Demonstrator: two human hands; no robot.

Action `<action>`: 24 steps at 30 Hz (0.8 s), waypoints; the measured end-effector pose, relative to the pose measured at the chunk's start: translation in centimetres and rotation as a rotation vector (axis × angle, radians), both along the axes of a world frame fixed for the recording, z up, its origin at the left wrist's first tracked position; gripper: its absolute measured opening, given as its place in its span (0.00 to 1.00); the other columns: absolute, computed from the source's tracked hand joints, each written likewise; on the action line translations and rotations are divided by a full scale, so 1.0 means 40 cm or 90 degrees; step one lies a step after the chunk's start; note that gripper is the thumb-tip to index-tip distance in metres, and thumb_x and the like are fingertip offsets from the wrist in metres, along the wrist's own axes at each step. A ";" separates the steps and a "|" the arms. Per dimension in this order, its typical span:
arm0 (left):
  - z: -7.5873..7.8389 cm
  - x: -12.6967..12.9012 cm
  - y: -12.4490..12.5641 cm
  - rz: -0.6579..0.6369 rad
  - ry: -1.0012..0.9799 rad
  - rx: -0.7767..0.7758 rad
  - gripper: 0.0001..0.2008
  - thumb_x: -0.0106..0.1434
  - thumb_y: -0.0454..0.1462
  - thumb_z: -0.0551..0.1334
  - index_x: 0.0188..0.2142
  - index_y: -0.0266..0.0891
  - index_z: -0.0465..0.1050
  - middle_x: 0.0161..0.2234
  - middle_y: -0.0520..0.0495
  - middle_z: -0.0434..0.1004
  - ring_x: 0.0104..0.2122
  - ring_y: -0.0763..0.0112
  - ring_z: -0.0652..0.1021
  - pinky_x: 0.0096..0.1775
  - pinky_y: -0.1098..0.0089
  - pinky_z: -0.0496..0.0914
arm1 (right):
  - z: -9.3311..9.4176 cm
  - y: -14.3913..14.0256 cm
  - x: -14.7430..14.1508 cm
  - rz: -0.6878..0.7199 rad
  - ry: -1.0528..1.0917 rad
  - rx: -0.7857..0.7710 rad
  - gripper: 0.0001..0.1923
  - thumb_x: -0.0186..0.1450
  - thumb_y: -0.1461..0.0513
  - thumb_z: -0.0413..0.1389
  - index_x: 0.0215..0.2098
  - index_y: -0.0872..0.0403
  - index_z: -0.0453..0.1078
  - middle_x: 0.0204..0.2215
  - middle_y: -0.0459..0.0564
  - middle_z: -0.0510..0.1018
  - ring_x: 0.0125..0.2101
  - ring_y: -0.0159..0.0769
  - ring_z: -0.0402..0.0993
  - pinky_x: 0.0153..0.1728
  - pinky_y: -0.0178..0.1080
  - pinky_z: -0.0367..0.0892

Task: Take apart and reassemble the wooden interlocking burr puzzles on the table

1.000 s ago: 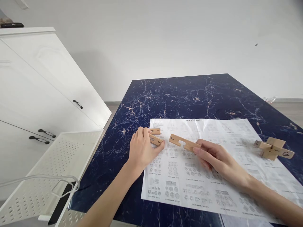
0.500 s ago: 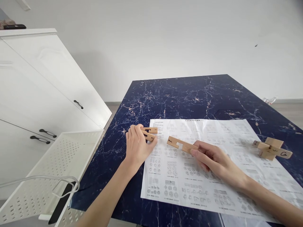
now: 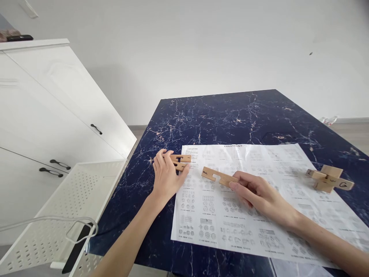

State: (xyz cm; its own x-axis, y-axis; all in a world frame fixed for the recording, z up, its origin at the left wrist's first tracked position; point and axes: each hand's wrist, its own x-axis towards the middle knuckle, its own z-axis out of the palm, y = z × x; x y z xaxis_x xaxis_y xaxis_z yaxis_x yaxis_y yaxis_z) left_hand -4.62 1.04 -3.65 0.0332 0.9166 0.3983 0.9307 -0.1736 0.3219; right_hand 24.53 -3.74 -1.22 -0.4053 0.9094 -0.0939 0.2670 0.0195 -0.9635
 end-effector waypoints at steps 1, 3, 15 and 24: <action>0.000 0.000 -0.001 -0.024 -0.010 0.000 0.32 0.68 0.51 0.67 0.61 0.39 0.57 0.62 0.29 0.59 0.65 0.36 0.65 0.62 0.35 0.64 | 0.002 0.000 -0.001 0.004 -0.002 0.000 0.25 0.77 0.42 0.53 0.30 0.50 0.66 0.19 0.42 0.66 0.20 0.31 0.57 0.23 0.38 0.53; 0.001 0.001 -0.003 -0.063 -0.028 -0.007 0.33 0.69 0.51 0.67 0.62 0.40 0.55 0.65 0.28 0.57 0.68 0.37 0.63 0.64 0.36 0.64 | 0.006 0.000 -0.002 0.009 -0.007 0.000 0.26 0.77 0.42 0.53 0.30 0.50 0.66 0.19 0.42 0.65 0.20 0.32 0.58 0.23 0.38 0.53; 0.024 0.005 -0.014 -0.135 -0.087 -0.091 0.37 0.69 0.54 0.67 0.65 0.43 0.49 0.72 0.24 0.50 0.68 0.35 0.69 0.55 0.42 0.78 | -0.009 0.002 0.000 0.003 -0.016 -0.005 0.27 0.77 0.42 0.53 0.28 0.50 0.63 0.19 0.42 0.65 0.20 0.31 0.59 0.22 0.38 0.54; 0.012 0.009 -0.018 -0.157 -0.090 -0.097 0.36 0.71 0.56 0.65 0.65 0.44 0.50 0.73 0.25 0.52 0.73 0.34 0.60 0.60 0.40 0.74 | 0.007 0.001 -0.002 0.018 -0.038 -0.017 0.26 0.77 0.42 0.52 0.30 0.50 0.64 0.20 0.42 0.66 0.20 0.31 0.59 0.24 0.38 0.55</action>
State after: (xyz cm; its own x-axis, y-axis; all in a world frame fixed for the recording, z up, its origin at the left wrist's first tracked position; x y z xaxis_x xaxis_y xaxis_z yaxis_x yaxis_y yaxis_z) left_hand -4.26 0.32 -3.17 0.2157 0.9373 0.2739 0.8108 -0.3282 0.4846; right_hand 24.47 -3.71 -0.94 -0.4242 0.8943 -0.1421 0.3231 0.0029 -0.9464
